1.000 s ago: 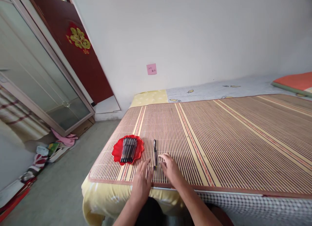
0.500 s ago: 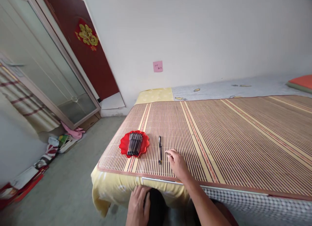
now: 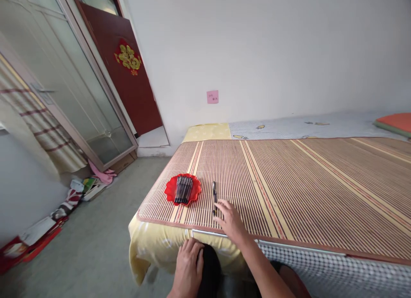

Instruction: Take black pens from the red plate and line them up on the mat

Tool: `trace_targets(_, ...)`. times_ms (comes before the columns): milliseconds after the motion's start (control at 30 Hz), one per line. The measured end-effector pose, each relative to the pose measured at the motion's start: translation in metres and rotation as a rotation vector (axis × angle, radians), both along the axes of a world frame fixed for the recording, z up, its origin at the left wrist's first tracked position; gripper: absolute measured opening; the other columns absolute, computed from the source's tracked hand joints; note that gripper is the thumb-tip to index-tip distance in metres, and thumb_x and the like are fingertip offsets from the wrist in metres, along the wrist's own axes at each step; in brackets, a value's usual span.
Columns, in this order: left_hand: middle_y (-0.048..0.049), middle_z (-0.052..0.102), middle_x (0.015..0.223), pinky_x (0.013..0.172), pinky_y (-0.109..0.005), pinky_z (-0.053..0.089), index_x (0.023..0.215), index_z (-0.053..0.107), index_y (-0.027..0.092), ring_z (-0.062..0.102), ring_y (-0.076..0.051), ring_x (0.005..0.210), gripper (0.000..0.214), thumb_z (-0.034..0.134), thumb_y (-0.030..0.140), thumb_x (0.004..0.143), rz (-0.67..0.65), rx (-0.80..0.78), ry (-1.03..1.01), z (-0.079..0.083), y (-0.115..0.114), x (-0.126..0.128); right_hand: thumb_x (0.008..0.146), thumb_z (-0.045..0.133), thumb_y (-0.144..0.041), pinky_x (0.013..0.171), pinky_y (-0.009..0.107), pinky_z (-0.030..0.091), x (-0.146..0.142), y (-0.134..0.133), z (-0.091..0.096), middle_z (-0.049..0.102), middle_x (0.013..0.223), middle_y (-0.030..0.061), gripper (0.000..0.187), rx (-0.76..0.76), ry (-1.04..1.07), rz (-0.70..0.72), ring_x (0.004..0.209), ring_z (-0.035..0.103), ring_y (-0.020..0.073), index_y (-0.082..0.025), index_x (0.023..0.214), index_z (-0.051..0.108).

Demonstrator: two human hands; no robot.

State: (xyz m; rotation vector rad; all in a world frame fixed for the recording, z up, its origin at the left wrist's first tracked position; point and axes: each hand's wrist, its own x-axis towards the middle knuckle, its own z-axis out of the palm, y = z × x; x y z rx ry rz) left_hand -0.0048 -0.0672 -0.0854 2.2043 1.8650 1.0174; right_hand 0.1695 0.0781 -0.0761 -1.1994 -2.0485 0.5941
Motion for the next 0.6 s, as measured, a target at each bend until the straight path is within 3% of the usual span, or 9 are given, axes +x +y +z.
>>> trace_targets(167, -0.0071, 0.071, 0.091, 0.078, -0.038, 0.058, 0.093, 0.068, 0.024, 0.069, -0.024, 0.086, 0.021, 0.048, 0.018, 0.098, 0.005, 0.040, 0.009, -0.0026, 0.0008, -0.0002, 0.089, 0.065, -0.021, 0.112, 0.055, 0.041, -0.0091, -0.0039, -0.0011, 0.052, 0.150, 0.0135, 0.043, 0.061, -0.103, -0.010, 0.134, 0.051, 0.0331, -0.022, 0.132, 0.065)
trace_targets(600, -0.0063, 0.069, 0.091, 0.080, -0.039, 0.057, 0.092, 0.066, 0.024, 0.068, -0.024, 0.087, 0.021, 0.047, 0.017, 0.098, 0.012, -0.016, -0.013, 0.0004, 0.0048, 0.0014, 0.084, 0.071, -0.019, 0.112, 0.052, 0.042, -0.0042, -0.0053, -0.0008, 0.056, 0.146, 0.0120, 0.047, 0.023, -0.060, 0.021, 0.132, 0.053, 0.0320, -0.025, 0.131, 0.066)
